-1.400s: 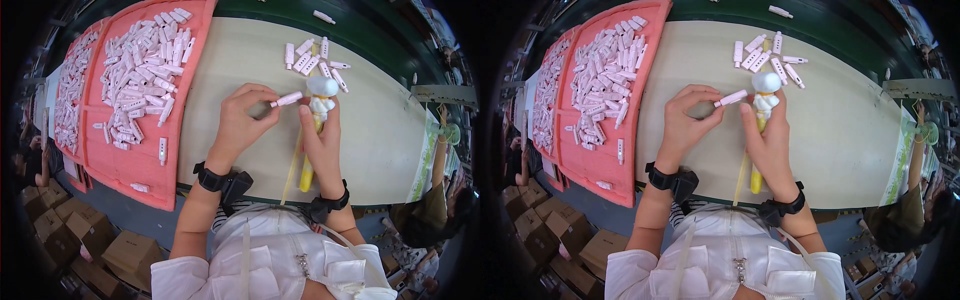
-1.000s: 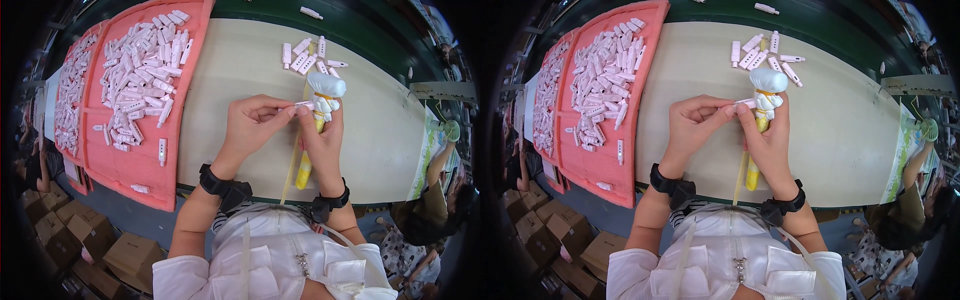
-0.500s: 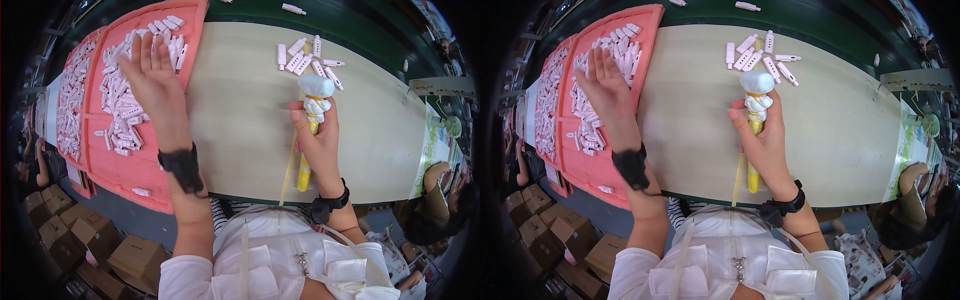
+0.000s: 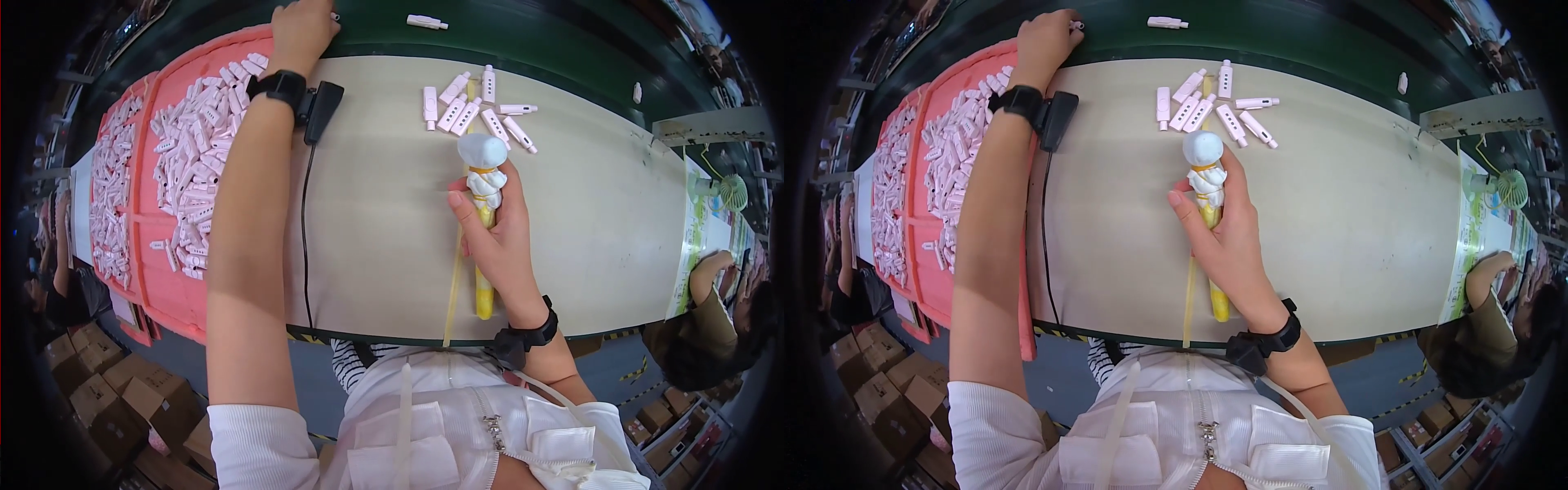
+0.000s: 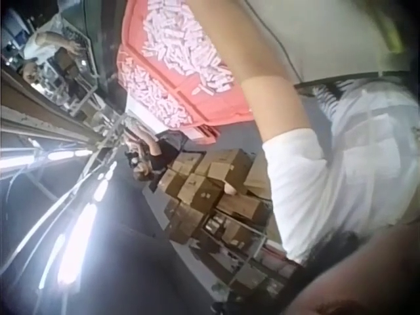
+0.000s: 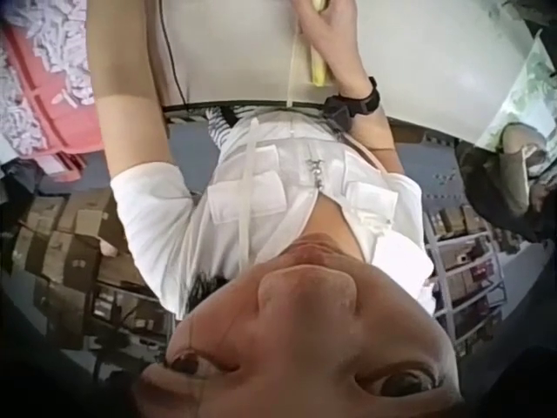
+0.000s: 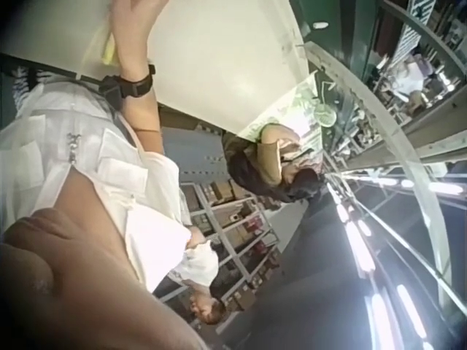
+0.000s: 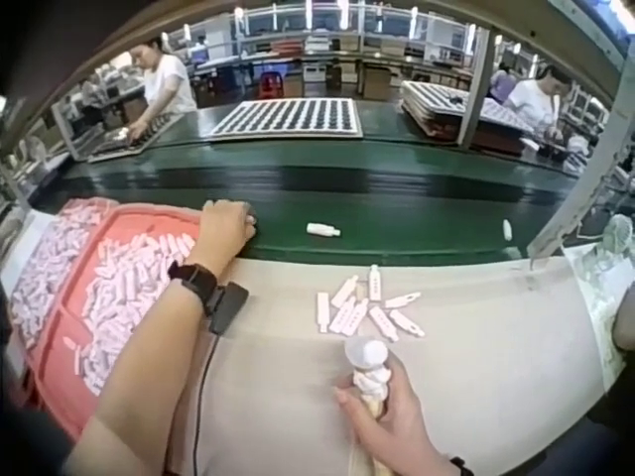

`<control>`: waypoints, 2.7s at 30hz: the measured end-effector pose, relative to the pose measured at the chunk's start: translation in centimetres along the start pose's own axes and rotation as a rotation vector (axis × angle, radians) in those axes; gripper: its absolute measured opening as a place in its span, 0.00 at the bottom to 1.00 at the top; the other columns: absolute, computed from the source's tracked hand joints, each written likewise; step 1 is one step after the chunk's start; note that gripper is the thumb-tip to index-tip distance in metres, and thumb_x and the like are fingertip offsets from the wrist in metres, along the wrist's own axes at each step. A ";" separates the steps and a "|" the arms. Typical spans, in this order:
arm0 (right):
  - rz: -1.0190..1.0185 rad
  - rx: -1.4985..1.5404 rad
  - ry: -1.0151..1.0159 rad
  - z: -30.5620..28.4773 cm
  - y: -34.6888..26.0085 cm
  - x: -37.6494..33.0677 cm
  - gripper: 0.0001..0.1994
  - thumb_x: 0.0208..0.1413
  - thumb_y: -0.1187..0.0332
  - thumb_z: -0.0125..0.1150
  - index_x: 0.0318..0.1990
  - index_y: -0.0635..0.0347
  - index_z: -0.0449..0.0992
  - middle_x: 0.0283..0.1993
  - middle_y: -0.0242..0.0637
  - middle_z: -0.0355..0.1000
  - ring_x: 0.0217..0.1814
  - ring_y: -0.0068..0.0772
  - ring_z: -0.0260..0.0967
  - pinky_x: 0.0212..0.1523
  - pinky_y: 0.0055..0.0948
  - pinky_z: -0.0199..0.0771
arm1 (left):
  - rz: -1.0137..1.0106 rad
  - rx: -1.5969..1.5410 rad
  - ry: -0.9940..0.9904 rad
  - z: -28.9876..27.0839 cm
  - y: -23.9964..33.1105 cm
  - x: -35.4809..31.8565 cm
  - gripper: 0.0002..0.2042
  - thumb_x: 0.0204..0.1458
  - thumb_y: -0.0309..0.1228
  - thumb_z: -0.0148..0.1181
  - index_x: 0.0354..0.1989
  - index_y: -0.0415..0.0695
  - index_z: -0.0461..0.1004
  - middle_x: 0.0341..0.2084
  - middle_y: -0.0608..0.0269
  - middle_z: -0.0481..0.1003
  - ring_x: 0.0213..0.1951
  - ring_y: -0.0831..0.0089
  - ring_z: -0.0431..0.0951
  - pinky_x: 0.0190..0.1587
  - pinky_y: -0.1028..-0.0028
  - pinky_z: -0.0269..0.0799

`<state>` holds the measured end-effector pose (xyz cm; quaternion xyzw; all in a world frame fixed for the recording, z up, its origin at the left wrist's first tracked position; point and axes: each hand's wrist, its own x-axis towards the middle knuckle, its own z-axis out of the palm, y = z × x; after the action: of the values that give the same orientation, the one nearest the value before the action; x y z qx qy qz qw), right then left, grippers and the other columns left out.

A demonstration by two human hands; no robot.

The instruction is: The person picks up a pink component from a tray, presses it against a white object held in the other hand, and then places the component on the table, repeating this process multiple times.

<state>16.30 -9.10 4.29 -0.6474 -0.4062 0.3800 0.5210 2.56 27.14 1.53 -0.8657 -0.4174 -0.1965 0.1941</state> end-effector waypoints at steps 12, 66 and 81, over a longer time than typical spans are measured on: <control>0.046 0.006 -0.059 0.0 -1.1 -1.0 0.27 0.68 0.64 0.59 0.70 0.58 0.59 0.44 0.31 0.74 0.28 0.12 0.66 0.24 0.16 0.66 | -0.283 -1.147 -0.156 -13.9 11.3 -16.5 0.11 0.52 0.28 0.67 0.44 0.43 0.80 0.36 0.55 0.83 0.44 0.58 0.84 0.55 0.62 0.73; 0.015 0.127 0.049 0.3 -1.2 -0.9 0.19 0.70 0.66 0.56 0.63 0.61 0.61 0.40 0.32 0.74 0.19 0.12 0.61 0.17 0.17 0.63 | -0.763 -2.081 -0.300 -15.6 14.7 -19.5 0.09 0.55 0.17 0.66 0.44 0.30 0.81 0.40 0.53 0.83 0.41 0.74 0.85 0.42 0.81 0.81; 0.027 0.130 -0.001 0.0 -1.6 -0.6 0.19 0.72 0.66 0.52 0.65 0.61 0.60 0.53 0.42 0.77 0.17 0.12 0.57 0.18 0.17 0.64 | -1.024 -2.255 0.611 -14.0 8.4 -18.3 0.14 0.65 0.30 0.60 0.52 0.31 0.78 0.48 0.49 0.80 0.49 0.65 0.82 0.55 0.68 0.80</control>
<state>15.88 -9.46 5.94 -0.6173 -0.3721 0.4132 0.5566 -3.76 3.45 2.74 -0.2108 -0.2431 -0.6833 -0.6555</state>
